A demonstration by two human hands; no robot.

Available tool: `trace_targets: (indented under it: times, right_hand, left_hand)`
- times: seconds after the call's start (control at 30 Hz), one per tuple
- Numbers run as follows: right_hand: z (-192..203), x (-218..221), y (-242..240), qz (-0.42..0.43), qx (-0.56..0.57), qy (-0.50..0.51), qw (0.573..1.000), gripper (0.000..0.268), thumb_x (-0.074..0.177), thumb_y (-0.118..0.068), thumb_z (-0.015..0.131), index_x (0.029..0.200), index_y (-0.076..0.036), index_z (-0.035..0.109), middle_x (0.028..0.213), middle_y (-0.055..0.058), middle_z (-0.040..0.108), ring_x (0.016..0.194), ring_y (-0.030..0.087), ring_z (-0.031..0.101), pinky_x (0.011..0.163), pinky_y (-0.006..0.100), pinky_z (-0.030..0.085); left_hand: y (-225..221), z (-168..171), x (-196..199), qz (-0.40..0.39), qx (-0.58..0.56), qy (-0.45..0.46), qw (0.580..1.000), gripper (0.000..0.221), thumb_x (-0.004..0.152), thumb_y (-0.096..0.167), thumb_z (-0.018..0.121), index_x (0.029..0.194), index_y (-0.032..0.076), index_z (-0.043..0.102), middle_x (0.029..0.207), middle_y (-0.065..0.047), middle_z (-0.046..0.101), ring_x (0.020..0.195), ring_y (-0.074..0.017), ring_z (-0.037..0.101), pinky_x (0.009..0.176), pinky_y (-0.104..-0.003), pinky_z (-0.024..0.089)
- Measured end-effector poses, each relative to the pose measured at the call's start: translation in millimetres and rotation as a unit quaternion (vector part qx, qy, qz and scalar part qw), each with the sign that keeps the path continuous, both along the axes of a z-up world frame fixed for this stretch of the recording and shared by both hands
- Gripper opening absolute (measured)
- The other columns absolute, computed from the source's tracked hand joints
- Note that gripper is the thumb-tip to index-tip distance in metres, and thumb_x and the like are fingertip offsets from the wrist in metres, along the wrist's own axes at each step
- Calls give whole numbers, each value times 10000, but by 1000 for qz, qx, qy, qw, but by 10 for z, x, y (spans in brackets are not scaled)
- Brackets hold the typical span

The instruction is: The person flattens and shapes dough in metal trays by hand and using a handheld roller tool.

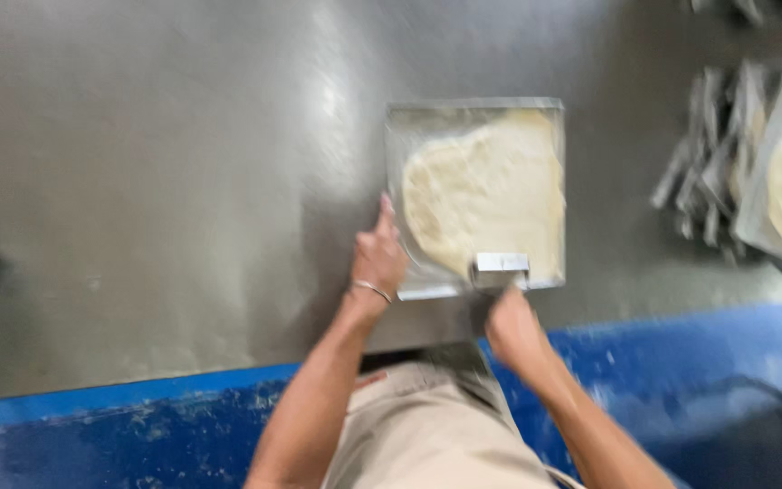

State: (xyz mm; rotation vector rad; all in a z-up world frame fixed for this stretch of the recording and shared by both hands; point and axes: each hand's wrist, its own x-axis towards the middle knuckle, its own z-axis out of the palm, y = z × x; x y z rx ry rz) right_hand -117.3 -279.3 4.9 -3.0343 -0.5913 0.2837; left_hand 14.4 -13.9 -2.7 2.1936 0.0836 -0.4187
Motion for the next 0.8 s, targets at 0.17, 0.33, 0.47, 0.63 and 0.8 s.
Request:
trace_targets:
  times: [0.17, 0.33, 0.47, 0.63, 0.8]
  right_hand:
    - [231, 641, -348, -170, 47, 340, 924, 293, 912, -154, 566, 820, 104, 671, 842, 393, 661, 799, 559, 648, 740, 613, 514]
    - [-64, 215, 291, -136, 13, 104, 985, 267, 912, -129, 577, 821, 100, 681, 835, 368, 664, 820, 538, 668, 760, 597, 529]
    - [124, 9, 243, -131, 6, 264, 956, 248, 912, -109, 586, 821, 96, 690, 829, 348, 666, 837, 520, 684, 776, 583, 541]
    - [-81, 761, 230, -219, 12, 175, 960, 225, 905, -82, 594, 932, 135, 644, 800, 326, 660, 816, 497, 702, 737, 566, 560]
    - [-44, 8, 479, -115, -1, 175, 978, 383, 725, -48, 629, 1023, 191, 596, 953, 388, 627, 807, 514, 678, 752, 583, 550]
  left_hand:
    - [-37, 52, 48, -15, -8, 27, 999, 652, 974, 116, 542, 1587, 91, 320, 773, -318, 670, 740, -500, 681, 697, -549, 540]
    - [-72, -39, -105, -7, -28, 8, 1000, 645, 990, 101, 534, 1589, 41, 301, 796, -331, 654, 744, -502, 684, 675, -548, 553]
    - [-58, 137, -4, 7, -36, 46, 998, 676, 968, 97, 530, 1597, 74, 284, 761, -331, 657, 716, -482, 692, 677, -537, 548]
    - [-149, 172, -42, -16, -31, 71, 997, 728, 956, 94, 550, 1609, 68, 230, 771, -339, 663, 724, -493, 684, 695, -552, 528]
    - [-166, 135, 7, 13, -50, 59, 997, 715, 975, 110, 552, 1614, 110, 231, 818, -347, 659, 770, -508, 675, 694, -552, 539]
